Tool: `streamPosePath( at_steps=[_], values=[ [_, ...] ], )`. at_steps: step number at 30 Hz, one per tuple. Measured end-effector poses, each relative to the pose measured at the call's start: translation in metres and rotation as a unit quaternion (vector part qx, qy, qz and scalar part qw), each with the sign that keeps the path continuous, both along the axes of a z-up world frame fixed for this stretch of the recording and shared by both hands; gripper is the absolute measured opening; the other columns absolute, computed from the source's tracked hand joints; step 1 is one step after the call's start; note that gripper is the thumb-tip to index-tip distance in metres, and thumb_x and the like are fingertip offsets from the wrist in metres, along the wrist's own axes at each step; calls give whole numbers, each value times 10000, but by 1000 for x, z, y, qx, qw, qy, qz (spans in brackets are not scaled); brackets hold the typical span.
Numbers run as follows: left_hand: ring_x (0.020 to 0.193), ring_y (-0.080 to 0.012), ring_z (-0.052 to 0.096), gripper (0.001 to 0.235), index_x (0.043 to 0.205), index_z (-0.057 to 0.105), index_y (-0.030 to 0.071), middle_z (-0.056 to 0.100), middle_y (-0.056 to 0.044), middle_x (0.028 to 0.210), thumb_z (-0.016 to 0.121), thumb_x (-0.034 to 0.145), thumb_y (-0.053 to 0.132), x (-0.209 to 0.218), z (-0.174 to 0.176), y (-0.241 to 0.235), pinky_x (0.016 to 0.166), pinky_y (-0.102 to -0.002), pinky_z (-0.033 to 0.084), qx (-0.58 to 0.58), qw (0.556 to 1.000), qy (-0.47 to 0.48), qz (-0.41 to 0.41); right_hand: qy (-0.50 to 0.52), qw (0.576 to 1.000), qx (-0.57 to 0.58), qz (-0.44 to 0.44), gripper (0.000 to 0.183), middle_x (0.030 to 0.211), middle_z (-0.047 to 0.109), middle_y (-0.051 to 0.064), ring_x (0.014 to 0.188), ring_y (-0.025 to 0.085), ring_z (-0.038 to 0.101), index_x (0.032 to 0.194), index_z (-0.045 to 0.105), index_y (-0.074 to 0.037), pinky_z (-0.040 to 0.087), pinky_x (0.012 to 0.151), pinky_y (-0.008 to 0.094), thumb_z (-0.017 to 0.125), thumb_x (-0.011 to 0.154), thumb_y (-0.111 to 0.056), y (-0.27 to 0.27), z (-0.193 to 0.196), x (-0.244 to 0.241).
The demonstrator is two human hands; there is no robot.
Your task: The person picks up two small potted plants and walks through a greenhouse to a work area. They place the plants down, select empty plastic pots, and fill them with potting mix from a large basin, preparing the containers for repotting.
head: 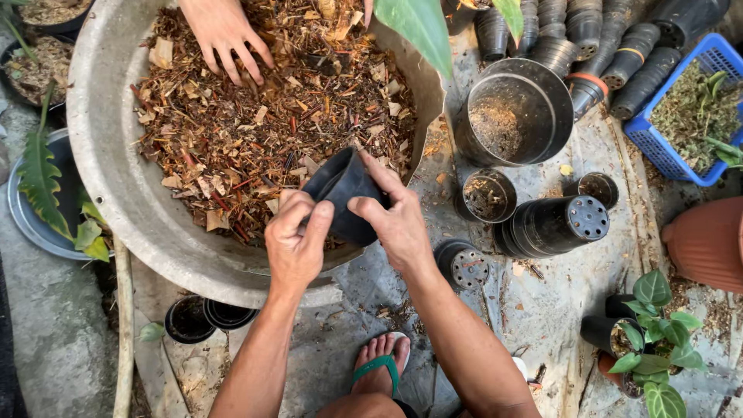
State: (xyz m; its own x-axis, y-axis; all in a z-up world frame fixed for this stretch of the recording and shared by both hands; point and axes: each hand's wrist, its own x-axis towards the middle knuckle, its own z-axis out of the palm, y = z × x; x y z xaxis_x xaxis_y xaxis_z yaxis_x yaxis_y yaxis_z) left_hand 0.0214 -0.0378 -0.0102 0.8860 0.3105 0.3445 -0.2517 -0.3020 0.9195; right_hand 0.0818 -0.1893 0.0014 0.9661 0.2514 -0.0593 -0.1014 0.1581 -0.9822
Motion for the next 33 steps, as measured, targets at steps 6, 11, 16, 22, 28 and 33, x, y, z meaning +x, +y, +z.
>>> streamPosePath(
  at_steps=[6, 11, 16, 22, 28, 33],
  values=[
    [834, -175, 487, 306, 731, 549, 13, 555, -15, 751, 749, 932, 128, -8, -2, -8, 705, -313, 416, 46, 996, -67, 22, 188, 967, 165, -53, 374, 1189, 690, 195, 1019, 259, 627, 1304, 677, 110, 510, 920, 393, 638, 1012, -122, 6, -35, 18],
    [845, -173, 486, 287, 788, 554, 1, 553, -32, 805, 757, 971, 85, 4, -7, -13, 869, -345, 486, 37, 989, -67, 130, -181, 947, -249, -90, 472, 1369, 608, 258, 1298, 330, 580, 1409, 535, 93, 440, 1129, 437, 535, 1043, -206, 21, -12, -32],
    [783, -190, 440, 399, 676, 497, -9, 504, -40, 703, 809, 908, 85, 4, -3, -7, 742, -336, 417, 58, 988, -72, 126, -292, 891, -347, -21, 642, 1640, 314, 360, 1586, 434, 273, 1569, 242, 150, 180, 1324, 463, 415, 1092, -243, 26, -1, -56],
    [780, -176, 405, 481, 643, 424, -6, 434, -24, 681, 768, 956, 118, -3, -7, 5, 719, -338, 358, -23, 992, -93, 87, -53, 991, -101, 62, 878, 1629, 373, 279, 1558, 334, 320, 1582, 234, 111, 219, 1260, 372, 237, 1072, -605, 28, -18, -2],
    [718, -140, 373, 486, 607, 453, 49, 425, -12, 716, 694, 996, 212, 4, -16, 1, 661, -313, 317, -361, 926, -111, 17, 232, 943, 140, 194, 1118, 1571, 452, 272, 1439, 367, 473, 1572, 209, 34, 432, 1144, 433, 272, 854, -820, 26, -18, 46],
    [738, -181, 462, 433, 651, 441, 146, 433, -14, 626, 654, 998, 293, 25, -18, 3, 790, -391, 507, -506, 858, -83, 11, 214, 950, 157, 165, 1168, 1591, 398, 284, 1478, 376, 419, 1613, 196, 45, 403, 1157, 424, 304, 862, -843, 31, -17, 43]
  ],
)
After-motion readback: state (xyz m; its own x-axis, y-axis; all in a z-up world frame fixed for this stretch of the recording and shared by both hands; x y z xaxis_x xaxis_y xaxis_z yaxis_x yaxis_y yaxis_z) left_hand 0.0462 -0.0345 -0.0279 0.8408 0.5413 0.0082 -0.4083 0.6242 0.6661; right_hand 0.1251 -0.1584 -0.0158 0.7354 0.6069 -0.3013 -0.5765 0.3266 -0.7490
